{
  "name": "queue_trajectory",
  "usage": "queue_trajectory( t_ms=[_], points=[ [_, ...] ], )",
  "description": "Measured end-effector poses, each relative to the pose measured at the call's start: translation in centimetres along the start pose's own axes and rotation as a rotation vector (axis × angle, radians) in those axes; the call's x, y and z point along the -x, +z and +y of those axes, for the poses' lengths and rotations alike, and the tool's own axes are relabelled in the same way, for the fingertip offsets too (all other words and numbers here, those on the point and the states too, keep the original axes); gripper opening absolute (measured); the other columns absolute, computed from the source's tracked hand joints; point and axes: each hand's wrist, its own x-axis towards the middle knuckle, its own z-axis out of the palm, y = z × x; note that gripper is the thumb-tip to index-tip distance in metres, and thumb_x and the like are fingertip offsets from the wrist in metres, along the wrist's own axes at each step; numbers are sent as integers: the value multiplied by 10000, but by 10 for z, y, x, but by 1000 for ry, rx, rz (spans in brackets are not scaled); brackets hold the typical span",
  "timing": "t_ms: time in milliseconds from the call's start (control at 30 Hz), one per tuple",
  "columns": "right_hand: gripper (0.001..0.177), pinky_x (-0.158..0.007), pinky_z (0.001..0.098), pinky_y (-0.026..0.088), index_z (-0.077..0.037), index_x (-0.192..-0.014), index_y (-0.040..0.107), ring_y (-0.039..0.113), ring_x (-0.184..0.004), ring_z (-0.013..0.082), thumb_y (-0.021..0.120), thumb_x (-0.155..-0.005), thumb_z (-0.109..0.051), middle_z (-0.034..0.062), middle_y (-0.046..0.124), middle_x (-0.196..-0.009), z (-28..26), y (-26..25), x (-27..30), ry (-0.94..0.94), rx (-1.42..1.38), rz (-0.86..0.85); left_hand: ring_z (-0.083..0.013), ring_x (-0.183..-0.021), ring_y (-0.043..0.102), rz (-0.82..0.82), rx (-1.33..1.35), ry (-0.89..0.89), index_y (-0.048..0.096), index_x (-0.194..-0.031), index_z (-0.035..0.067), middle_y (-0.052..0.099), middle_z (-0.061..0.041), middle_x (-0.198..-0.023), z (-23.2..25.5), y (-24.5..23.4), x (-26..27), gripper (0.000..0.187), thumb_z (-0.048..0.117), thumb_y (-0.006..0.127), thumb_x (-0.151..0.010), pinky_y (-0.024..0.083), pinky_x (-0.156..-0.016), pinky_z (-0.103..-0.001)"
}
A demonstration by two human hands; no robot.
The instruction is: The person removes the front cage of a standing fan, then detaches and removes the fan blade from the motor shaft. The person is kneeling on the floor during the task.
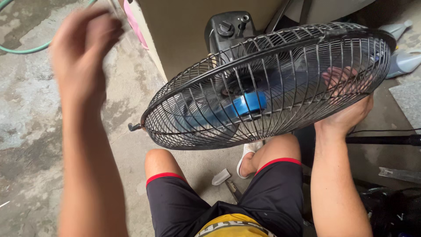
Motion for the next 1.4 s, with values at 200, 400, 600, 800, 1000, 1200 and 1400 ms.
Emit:
queue_trajectory(
  t_ms=[200,400,600,800,1000,1200,1400],
  points=[
    [421,-1014,482,624,103,-1248,532,718,-1075,341,453,-1133,-294,230,665,-1138,2,-1,0,-15,-52,-5,-252,-1307,636,627,295,16,533,-1394,8,646,-164,-1385,-47,38,138,466,406,463,-1162,503,-1164,-424],
    [335,-954,450,622,47,-1181,563,714,-1008,318,442,-1094,-253,213,689,-1090,3,3,0,-31,-47,-23,-237,-1438,491,518,441,-45,472,-1489,-12,534,-152,-1522,-63,111,170,723,572,269,-1115,316,-1269,-382],
    [359,-959,441,616,51,-1188,581,718,-1018,316,454,-1113,-277,206,684,-1095,5,2,-2,-51,-48,-25,-228,-1384,493,519,357,-96,478,-1487,-25,546,-146,-1483,-55,123,169,727,572,269,-1129,325,-1229,-368],
    [434,-939,419,622,40,-1206,591,734,-1012,301,449,-1103,-357,183,706,-1098,3,4,-1,-3,-62,39,-229,-1390,507,505,369,-86,492,-1472,-16,564,-141,-1482,-47,125,164,703,555,271,-1127,339,-1226,-370],
    [480,-957,403,637,48,-1244,606,744,-1009,266,436,-1124,-385,180,737,-1112,-9,17,6,15,-10,43,-226,-1360,522,522,369,-95,498,-1461,-10,573,-134,-1459,-43,127,163,686,543,273,-1124,356,-1207,-365],
    [492,-954,382,643,45,-1289,598,747,-1017,242,459,-1128,-399,182,720,-1164,-7,14,6,-6,41,20,-214,-1308,544,536,337,-98,522,-1419,-10,597,-130,-1402,-41,127,164,680,551,280,-1122,382,-1173,-355],
    [488,-941,378,646,40,-1298,582,746,-1030,246,481,-1105,-396,161,705,-1191,4,1,0,5,18,48,-209,-1275,549,534,348,-101,535,-1414,-11,603,-129,-1380,-40,127,162,685,557,288,-1120,396,-1149,-351]
  ],
)
